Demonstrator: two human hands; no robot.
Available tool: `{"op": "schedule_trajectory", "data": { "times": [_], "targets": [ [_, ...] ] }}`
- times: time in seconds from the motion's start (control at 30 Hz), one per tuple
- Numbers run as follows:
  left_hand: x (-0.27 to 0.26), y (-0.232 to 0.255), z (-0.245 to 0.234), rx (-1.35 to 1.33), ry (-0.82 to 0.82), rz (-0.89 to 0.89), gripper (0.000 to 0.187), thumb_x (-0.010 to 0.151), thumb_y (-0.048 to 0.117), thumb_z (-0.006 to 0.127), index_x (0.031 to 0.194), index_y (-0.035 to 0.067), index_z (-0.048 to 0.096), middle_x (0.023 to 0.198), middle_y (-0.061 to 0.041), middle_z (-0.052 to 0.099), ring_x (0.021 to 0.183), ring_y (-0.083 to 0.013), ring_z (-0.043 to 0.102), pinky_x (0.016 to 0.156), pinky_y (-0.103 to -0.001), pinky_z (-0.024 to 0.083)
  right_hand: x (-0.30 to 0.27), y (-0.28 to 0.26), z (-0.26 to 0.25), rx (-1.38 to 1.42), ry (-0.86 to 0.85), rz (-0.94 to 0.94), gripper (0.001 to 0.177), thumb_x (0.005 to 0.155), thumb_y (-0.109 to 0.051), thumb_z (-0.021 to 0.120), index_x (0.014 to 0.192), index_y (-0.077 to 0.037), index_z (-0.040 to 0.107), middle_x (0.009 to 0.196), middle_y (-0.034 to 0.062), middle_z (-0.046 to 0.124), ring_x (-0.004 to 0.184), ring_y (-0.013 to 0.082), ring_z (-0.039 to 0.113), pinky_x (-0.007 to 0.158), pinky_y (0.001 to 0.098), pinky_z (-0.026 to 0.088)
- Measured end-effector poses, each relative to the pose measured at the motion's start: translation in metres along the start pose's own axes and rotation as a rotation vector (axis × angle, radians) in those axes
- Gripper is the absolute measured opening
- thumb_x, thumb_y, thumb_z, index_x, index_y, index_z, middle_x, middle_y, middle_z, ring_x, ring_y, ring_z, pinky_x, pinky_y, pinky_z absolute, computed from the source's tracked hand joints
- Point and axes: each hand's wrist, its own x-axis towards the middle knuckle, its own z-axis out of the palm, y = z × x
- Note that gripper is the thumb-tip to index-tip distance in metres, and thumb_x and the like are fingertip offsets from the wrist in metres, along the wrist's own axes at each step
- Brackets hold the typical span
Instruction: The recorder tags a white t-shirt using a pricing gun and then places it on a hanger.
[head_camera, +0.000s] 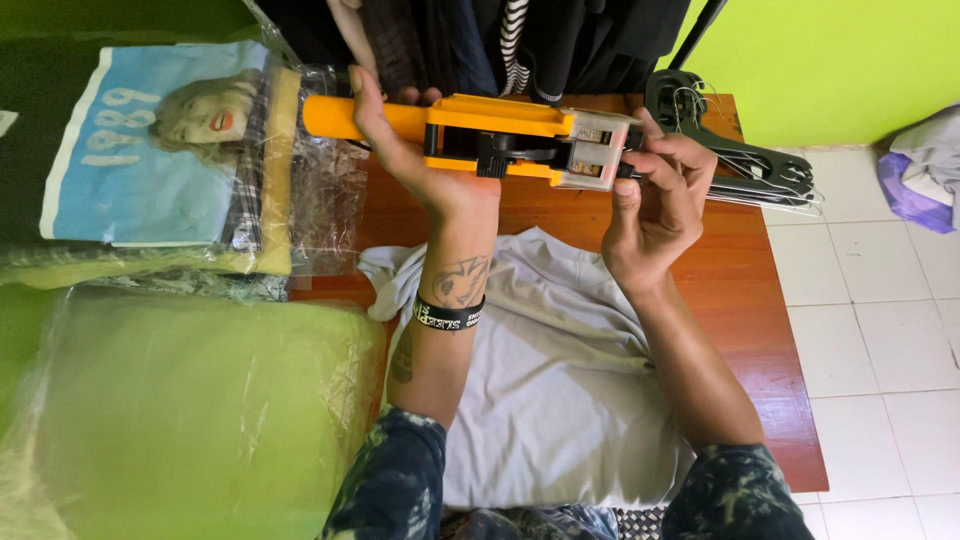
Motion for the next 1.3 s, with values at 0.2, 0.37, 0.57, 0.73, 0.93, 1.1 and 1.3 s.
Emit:
{"op": "schedule_trajectory", "data": {
  "times": [0.2, 0.37, 0.57, 0.73, 0.93, 1.1, 1.3],
  "targets": [
    [-0.0003, -0.0013, 0.0004, 0.004, 0.015, 0.002, 0.056, 0.086, 0.053, 0.074, 0.122, 0.013, 0.057, 0.098, 0.000, 0.047, 0.088, -0.0152, 0.050, 0.084, -0.033, 0.046, 0.0001, 0.0027, -0.0021, -0.020, 0.007, -0.012, 0.028, 0.110, -0.023, 0.069, 0.116, 0.005, 0.066, 0.133, 0.0086, 0.046, 0.126, 0.0230, 0.058, 0.126, 0.0558, 0.047],
    [-0.0006, -0.0008, 0.0002, 0.013, 0.005, -0.001, 0.058, 0.086, 0.053, 0.074, 0.123, 0.012, 0.057, 0.099, -0.001, 0.047, 0.089, -0.0157, 0.050, 0.085, -0.033, 0.046, 0.0011, 0.0002, -0.0026, -0.011, -0.003, 0.004, 0.029, 0.110, -0.023, 0.070, 0.116, 0.005, 0.066, 0.133, 0.0084, 0.046, 0.129, 0.0251, 0.058, 0.126, 0.0547, 0.046],
    [0.0000, -0.0008, -0.0005, 0.008, -0.007, 0.001, 0.057, 0.086, 0.053, 0.074, 0.122, 0.012, 0.057, 0.099, -0.002, 0.048, 0.089, -0.0162, 0.051, 0.084, -0.034, 0.047, 0.0003, -0.0006, -0.0043, -0.009, -0.012, 0.018, 0.028, 0.110, -0.023, 0.070, 0.117, 0.005, 0.067, 0.134, 0.0081, 0.047, 0.133, 0.0306, 0.058, 0.124, 0.0511, 0.048],
    [0.0009, -0.0004, -0.0006, -0.006, -0.012, -0.007, 0.056, 0.087, 0.052, 0.075, 0.121, 0.012, 0.056, 0.097, -0.001, 0.047, 0.088, -0.0159, 0.051, 0.083, -0.033, 0.046, 0.0001, -0.0009, -0.0052, -0.005, -0.020, 0.023, 0.029, 0.110, -0.023, 0.070, 0.118, 0.005, 0.066, 0.134, 0.0078, 0.047, 0.135, 0.0343, 0.058, 0.123, 0.0491, 0.048],
    [0.0001, 0.0002, 0.0007, 0.002, 0.002, -0.018, 0.057, 0.085, 0.053, 0.075, 0.121, 0.013, 0.057, 0.096, -0.001, 0.048, 0.086, -0.0151, 0.051, 0.082, -0.033, 0.047, -0.0004, -0.0011, -0.0042, -0.003, -0.010, 0.026, 0.030, 0.109, -0.024, 0.071, 0.116, 0.005, 0.067, 0.133, 0.0084, 0.047, 0.135, 0.0338, 0.059, 0.122, 0.0490, 0.049],
    [-0.0021, -0.0003, 0.0020, -0.004, -0.001, -0.024, 0.057, 0.086, 0.053, 0.074, 0.122, 0.013, 0.057, 0.097, 0.000, 0.047, 0.088, -0.0150, 0.051, 0.083, -0.033, 0.047, -0.0012, 0.0025, -0.0050, -0.045, 0.020, 0.007, 0.031, 0.109, -0.026, 0.072, 0.114, 0.005, 0.068, 0.132, 0.0087, 0.048, 0.127, 0.0298, 0.061, 0.124, 0.0511, 0.051],
    [0.0015, -0.0022, -0.0027, -0.008, -0.001, -0.029, 0.056, 0.086, 0.053, 0.074, 0.121, 0.013, 0.057, 0.099, -0.001, 0.047, 0.089, -0.0158, 0.051, 0.084, -0.034, 0.046, -0.0001, -0.0004, -0.0035, -0.020, 0.016, 0.015, 0.032, 0.109, -0.026, 0.072, 0.114, 0.005, 0.068, 0.132, 0.0085, 0.048, 0.130, 0.0310, 0.061, 0.121, 0.0502, 0.051]
  ]
}}
